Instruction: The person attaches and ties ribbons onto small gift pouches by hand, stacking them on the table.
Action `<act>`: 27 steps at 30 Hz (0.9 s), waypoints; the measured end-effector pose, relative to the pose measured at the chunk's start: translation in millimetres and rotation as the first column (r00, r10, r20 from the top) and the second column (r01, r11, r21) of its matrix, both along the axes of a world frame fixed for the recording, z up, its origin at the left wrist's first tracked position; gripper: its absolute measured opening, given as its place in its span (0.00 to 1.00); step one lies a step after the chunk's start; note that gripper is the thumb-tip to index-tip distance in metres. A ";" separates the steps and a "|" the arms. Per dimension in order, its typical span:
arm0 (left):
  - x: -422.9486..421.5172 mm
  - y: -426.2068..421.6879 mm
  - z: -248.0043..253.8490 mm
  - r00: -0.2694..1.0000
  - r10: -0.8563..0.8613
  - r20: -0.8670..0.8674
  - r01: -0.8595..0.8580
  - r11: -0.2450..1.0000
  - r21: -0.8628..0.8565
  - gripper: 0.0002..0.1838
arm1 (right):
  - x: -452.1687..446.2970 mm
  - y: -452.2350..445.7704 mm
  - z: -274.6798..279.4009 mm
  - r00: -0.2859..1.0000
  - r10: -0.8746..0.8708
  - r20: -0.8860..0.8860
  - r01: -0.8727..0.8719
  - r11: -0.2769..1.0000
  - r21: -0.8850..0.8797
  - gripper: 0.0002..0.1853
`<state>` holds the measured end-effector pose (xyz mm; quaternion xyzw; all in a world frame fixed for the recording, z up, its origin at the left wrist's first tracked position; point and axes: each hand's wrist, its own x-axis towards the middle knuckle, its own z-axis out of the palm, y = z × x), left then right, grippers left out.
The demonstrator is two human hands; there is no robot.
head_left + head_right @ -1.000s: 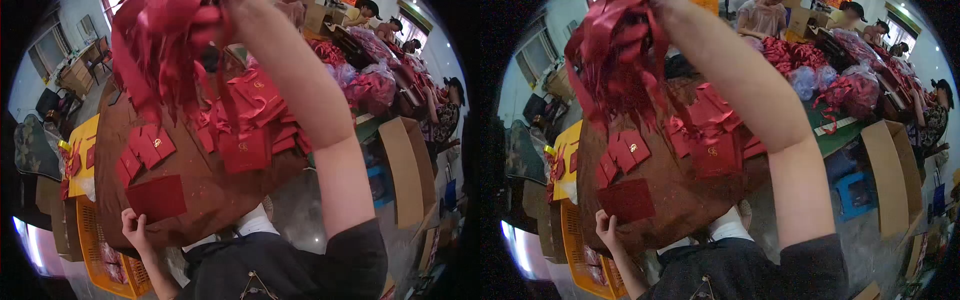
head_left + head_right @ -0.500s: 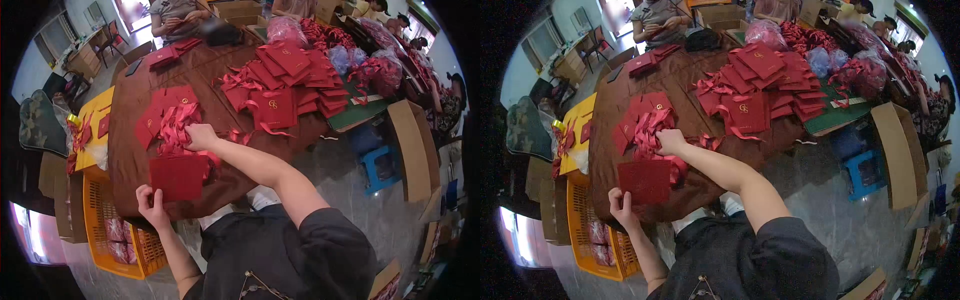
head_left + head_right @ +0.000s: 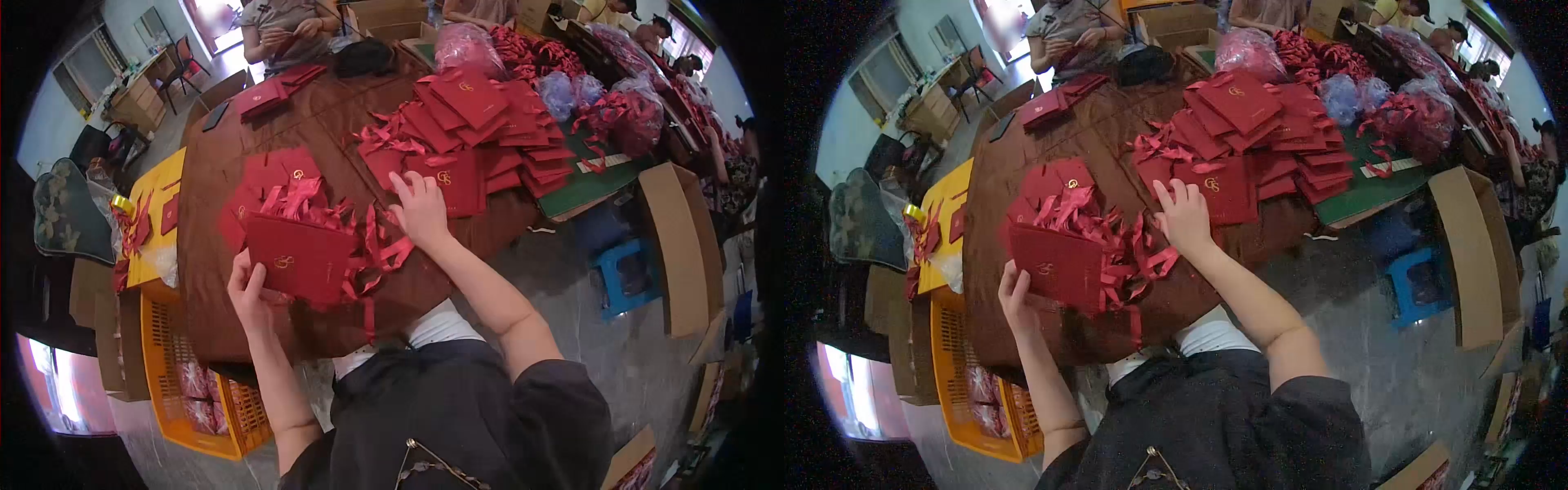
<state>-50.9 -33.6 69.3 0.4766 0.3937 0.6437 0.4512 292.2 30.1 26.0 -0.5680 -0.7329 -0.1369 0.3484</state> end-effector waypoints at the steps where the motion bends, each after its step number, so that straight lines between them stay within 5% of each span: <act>1: 9.0 13.3 -3.2 0.993 -0.093 0.077 0.101 0.988 -0.120 0.08 | 12.9 3.4 -18.0 0.987 -0.097 0.128 0.098 0.995 -0.006 0.29; 5: 44.3 57.7 -38.4 0.974 -0.076 -0.213 0.029 0.975 -0.218 0.07 | 43.5 15.0 -41.7 0.974 0.115 0.196 -0.101 0.991 -0.083 0.09; 8: 49.5 66.9 -63.0 0.928 -0.006 -0.373 -0.042 0.992 -0.119 0.07 | 58.2 14.7 -8.2 0.929 0.302 -0.216 -0.271 0.949 0.161 0.04; 10: 39.7 70.5 -71.4 0.928 -0.030 -0.371 -0.007 0.995 -0.099 0.07 | 90.7 3.7 41.7 0.695 0.119 -0.709 -0.261 0.961 -0.094 0.05; 11: 36.6 71.0 -74.8 0.971 -0.020 -0.238 -0.025 0.983 -0.183 0.07 | 117.8 17.7 53.0 0.744 0.177 -0.644 -0.098 0.983 0.157 0.06; 12: 33.0 71.8 -77.5 0.975 -0.012 -0.223 -0.026 0.986 -0.164 0.07 | 157.2 30.7 62.8 0.751 0.023 -0.660 0.020 0.998 0.058 0.06; 14: 24.2 70.7 -79.2 0.958 0.028 -0.285 -0.073 0.986 -0.149 0.07 | 228.3 64.5 74.7 0.880 -0.162 -0.447 0.269 0.945 0.187 0.11; 15: 23.2 67.4 -77.5 0.955 0.058 -0.291 -0.095 0.989 -0.115 0.07 | 246.5 65.8 93.7 0.808 -0.308 -0.501 0.287 0.950 -0.122 0.16; 18: 35.7 54.9 -47.7 0.963 0.142 -0.227 -0.152 0.988 -0.027 0.06 | 296.0 94.6 92.1 0.920 -0.387 -0.064 0.374 0.915 -0.149 0.21; 21: 32.7 36.4 -23.2 0.962 0.271 -0.019 -0.271 0.962 -0.028 0.06 | 314.8 109.4 101.4 0.888 -0.451 0.086 0.449 0.814 -0.369 0.18; 22: 17.7 29.5 -22.0 0.956 0.277 0.100 -0.276 0.961 -0.028 0.08 | 316.2 107.8 105.9 0.887 -0.463 -0.004 0.432 0.831 -0.350 0.17; 23: -12.6 21.6 -36.0 0.861 0.481 -0.167 -0.478 0.876 0.057 0.15 | 323.9 109.3 96.3 0.884 -0.466 -0.037 0.464 0.885 -0.042 0.15; 25: -1.9 -0.2 13.9 0.761 0.588 0.274 -0.558 0.809 -0.185 0.19 | 318.8 102.5 122.6 0.949 -0.289 -0.123 0.312 0.917 0.249 0.13; 26: -11.7 -13.5 23.7 0.716 0.661 0.225 -0.627 0.750 -0.210 0.20 | 296.3 93.0 142.4 0.966 -0.144 -0.215 0.197 0.947 0.255 0.12; 27: -22.6 -24.3 29.5 0.669 0.720 0.183 -0.684 0.693 -0.227 0.21 | 273.7 85.8 156.2 0.885 -0.127 -0.447 0.172 0.983 0.061 0.12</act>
